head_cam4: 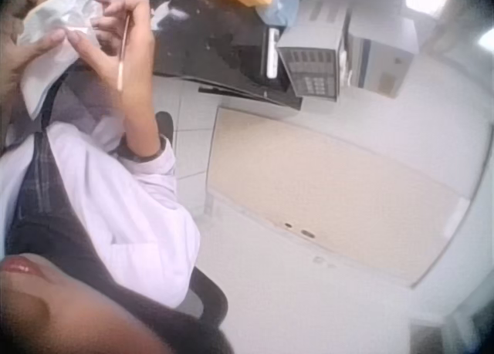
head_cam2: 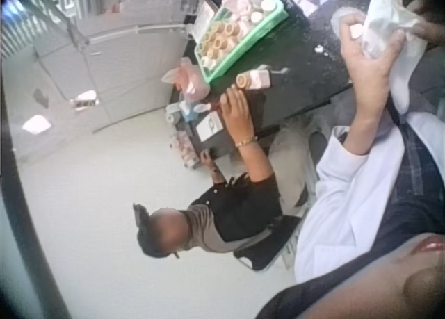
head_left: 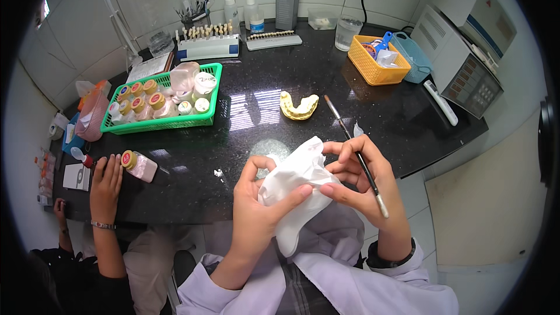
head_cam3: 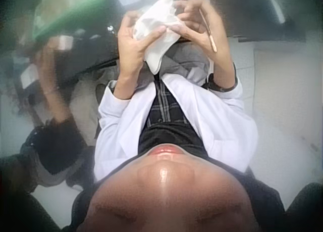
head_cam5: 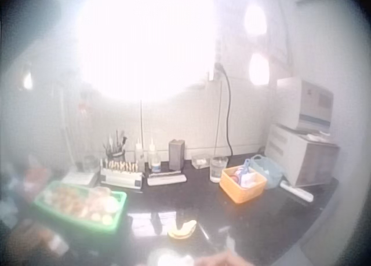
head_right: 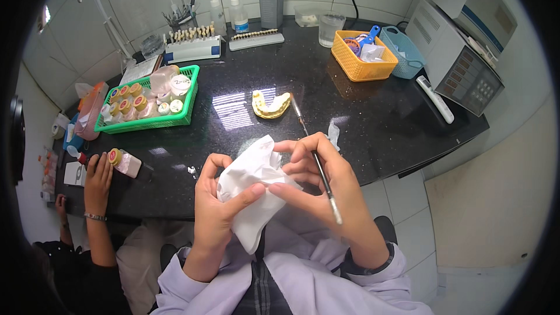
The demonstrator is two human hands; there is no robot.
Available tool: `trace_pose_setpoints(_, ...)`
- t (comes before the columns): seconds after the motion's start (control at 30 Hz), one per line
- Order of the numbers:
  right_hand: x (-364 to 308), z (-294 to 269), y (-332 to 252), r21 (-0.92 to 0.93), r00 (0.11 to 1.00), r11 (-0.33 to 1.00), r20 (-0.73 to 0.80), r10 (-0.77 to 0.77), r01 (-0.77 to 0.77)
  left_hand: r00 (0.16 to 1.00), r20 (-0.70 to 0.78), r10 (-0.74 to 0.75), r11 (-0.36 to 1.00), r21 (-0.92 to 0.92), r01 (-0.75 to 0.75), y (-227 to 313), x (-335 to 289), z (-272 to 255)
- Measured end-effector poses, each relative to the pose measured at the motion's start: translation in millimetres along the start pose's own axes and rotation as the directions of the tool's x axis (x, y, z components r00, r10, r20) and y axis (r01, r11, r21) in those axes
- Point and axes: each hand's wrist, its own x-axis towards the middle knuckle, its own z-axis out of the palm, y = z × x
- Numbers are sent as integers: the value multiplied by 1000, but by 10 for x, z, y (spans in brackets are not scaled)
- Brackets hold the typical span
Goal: The person mixes a white powder with a liquid on a paper surface using a brush. They repeatedly add liquid from a squeeze bottle and powder from a jar, stirring the mixture into a paste. The person also wipes the brush on a tissue and handles a dental mold nearby.
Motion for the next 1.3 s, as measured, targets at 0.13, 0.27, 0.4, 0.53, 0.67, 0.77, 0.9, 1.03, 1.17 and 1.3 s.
trace_pose_setpoints(0.13,53,-81,-70,200,992,976,113,58,-80,998,65,24,1000,11,-25,-60,-18,-56)
trace_pose_setpoints(0.27,25,-72,30,78,995,993,36,-93,90,997,68,-24,999,30,22,-30,-34,-34)
trace_pose_setpoints(0.4,25,-96,94,-190,952,935,-2,-305,299,992,70,-108,992,-61,112,-15,-48,-39)
trace_pose_setpoints(0.53,68,-184,167,-352,912,864,-64,-406,360,986,77,-148,989,32,146,51,-50,-117)
trace_pose_setpoints(0.67,79,-190,164,-447,888,829,-142,-437,336,999,-5,38,914,403,-33,146,-8,-166)
trace_pose_setpoints(0.77,71,-229,218,-530,890,780,-96,-446,334,970,-3,242,719,672,-177,167,111,-187)
trace_pose_setpoints(0.9,42,-202,280,-480,962,856,-84,-260,190,939,145,311,453,846,-281,105,343,-215)
trace_pose_setpoints(1.03,140,-204,433,-672,867,633,26,-498,384,908,176,381,183,948,-261,40,355,-108)
trace_pose_setpoints(1.17,163,-213,549,-743,802,504,74,-593,441,833,316,455,-20,938,-345,48,245,-16)
trace_pose_setpoints(1.3,180,-228,513,-750,811,563,-63,-582,347,838,429,338,25,886,-464,-9,159,-12)
